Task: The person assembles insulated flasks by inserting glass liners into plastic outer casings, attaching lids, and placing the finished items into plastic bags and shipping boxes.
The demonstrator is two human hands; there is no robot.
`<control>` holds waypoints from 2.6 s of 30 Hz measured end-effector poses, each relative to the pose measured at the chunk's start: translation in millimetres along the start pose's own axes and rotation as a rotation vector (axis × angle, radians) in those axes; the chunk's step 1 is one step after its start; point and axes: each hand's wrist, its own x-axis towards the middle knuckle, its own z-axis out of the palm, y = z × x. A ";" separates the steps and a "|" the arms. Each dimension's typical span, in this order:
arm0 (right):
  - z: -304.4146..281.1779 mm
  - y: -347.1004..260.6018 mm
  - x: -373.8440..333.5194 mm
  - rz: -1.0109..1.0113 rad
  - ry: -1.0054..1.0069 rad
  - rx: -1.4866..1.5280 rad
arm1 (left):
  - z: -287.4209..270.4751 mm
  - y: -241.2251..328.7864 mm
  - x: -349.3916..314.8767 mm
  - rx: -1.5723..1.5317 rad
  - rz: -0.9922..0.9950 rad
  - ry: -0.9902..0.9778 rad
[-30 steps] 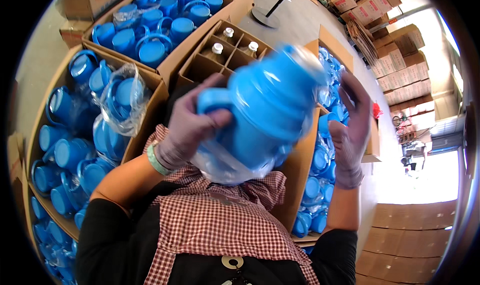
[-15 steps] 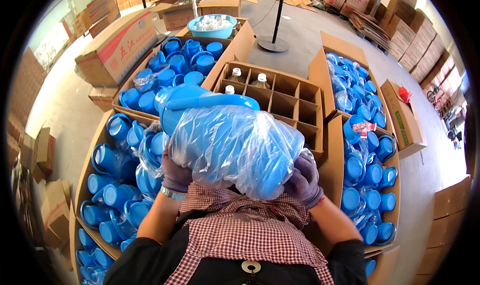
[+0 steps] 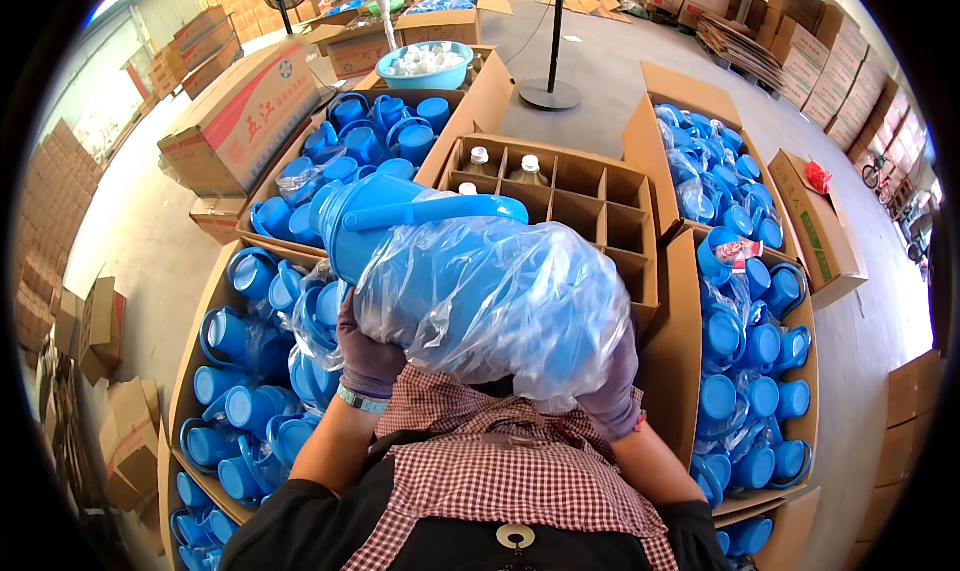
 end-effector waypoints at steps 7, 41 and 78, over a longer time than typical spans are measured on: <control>-38.5 71.6 6.5 0.564 -0.212 0.703 | 51.0 -15.4 -13.5 0.041 0.108 -0.059; -25.4 60.0 -24.5 0.429 -0.311 0.205 | 9.5 31.0 1.3 0.330 -0.241 -0.408; 72.9 -251.6 0.4 -0.826 -0.436 -1.217 | 163.7 5.7 -53.8 1.155 0.913 -0.603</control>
